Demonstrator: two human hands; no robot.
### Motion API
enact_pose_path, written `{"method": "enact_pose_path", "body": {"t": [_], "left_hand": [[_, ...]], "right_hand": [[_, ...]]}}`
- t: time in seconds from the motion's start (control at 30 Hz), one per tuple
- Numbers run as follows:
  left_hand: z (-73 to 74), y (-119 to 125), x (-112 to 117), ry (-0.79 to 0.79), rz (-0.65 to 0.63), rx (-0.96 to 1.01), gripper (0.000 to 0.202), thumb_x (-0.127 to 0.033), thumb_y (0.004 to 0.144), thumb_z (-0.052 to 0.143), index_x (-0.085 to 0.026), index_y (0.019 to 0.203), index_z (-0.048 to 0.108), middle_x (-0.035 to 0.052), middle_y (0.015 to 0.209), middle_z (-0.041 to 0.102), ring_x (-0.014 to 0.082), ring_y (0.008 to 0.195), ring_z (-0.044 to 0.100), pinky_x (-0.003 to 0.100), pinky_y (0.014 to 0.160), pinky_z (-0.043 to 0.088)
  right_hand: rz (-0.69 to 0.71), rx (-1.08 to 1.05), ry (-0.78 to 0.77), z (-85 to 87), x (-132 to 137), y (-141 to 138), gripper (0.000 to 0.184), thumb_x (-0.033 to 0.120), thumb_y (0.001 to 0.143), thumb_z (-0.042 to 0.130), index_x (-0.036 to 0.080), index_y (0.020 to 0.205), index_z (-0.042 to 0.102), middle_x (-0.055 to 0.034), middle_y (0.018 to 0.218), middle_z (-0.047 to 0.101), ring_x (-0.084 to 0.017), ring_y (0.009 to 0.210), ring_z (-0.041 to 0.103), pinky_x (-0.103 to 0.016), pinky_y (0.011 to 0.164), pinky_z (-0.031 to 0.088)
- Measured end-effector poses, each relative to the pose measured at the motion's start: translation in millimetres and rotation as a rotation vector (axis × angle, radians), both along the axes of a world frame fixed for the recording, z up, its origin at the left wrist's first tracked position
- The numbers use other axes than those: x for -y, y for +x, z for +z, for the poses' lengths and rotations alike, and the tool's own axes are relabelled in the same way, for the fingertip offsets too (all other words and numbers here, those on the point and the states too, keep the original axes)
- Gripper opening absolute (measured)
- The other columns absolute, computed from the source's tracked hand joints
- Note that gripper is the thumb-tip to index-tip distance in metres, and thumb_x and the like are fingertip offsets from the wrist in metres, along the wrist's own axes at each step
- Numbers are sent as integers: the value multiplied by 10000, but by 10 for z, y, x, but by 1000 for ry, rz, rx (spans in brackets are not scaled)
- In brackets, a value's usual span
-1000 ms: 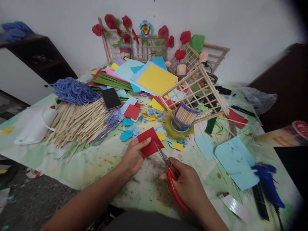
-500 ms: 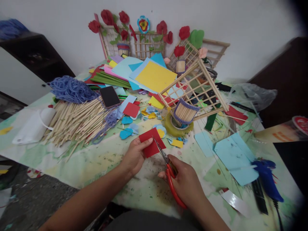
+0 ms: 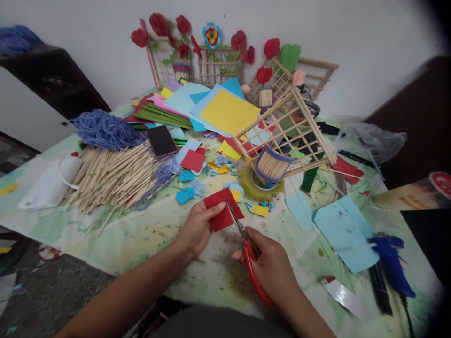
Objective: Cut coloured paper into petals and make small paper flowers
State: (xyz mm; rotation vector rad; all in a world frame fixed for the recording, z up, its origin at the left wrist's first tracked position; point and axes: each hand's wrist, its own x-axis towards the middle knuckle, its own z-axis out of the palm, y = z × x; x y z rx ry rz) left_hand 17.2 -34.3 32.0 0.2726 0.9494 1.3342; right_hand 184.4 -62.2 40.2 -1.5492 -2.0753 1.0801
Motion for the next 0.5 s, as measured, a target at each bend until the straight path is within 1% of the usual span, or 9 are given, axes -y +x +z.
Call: {"method": "enact_pose_path", "body": {"t": [0.13, 0.2, 0.27, 0.33, 0.4, 0.5], "left_hand": [[-4, 12, 11, 10, -36, -26, 266, -172, 649, 763, -124, 898, 683, 45, 822, 727, 130, 677, 665, 231, 661, 559], [-10, 20, 16, 12, -49, -35, 285, -183, 649, 763, -120, 915, 680, 52, 839, 726, 139, 688, 665, 252, 676, 560], [-16, 24, 17, 10, -51, -37, 292, -186, 647, 764, -123, 919, 678, 52, 848, 724, 141, 696, 664, 251, 678, 556], [-22, 23, 14, 5, -44, -33, 288, -184, 649, 762, -127, 917, 674, 50, 855, 722, 140, 707, 663, 250, 684, 553], [-27, 13, 6, -6, -27, -29, 277, -193, 652, 760, -127, 904, 665, 51, 849, 719, 141, 703, 659, 254, 675, 551], [-34, -9, -9, -20, 23, -30, 255, -218, 643, 770, -125, 846, 647, 44, 793, 709, 129, 651, 645, 241, 629, 541]], "right_hand": [[-6, 22, 15, 4, -1, 3, 213, 377, 766, 586, 202, 885, 605, 6, 644, 603, -154, 566, 530, -237, 542, 384], [-5, 8, 19, 0, 0, 8, 171, 335, 771, 574, 201, 874, 597, 3, 659, 611, -152, 575, 533, -237, 551, 388], [0, -27, 10, -6, 4, 14, 117, 264, 778, 551, 202, 871, 585, 10, 655, 610, -146, 579, 534, -227, 551, 385], [7, -49, 6, -12, 10, 18, 106, 225, 782, 537, 203, 876, 580, 21, 634, 597, -139, 572, 529, -219, 545, 376], [11, -46, 10, -22, 17, 24, 114, 243, 792, 541, 202, 889, 585, 29, 615, 579, -135, 561, 518, -217, 540, 368], [19, -14, 38, -38, 23, 30, 172, 311, 798, 558, 193, 917, 597, 27, 604, 556, -139, 559, 504, -223, 539, 365]]}}
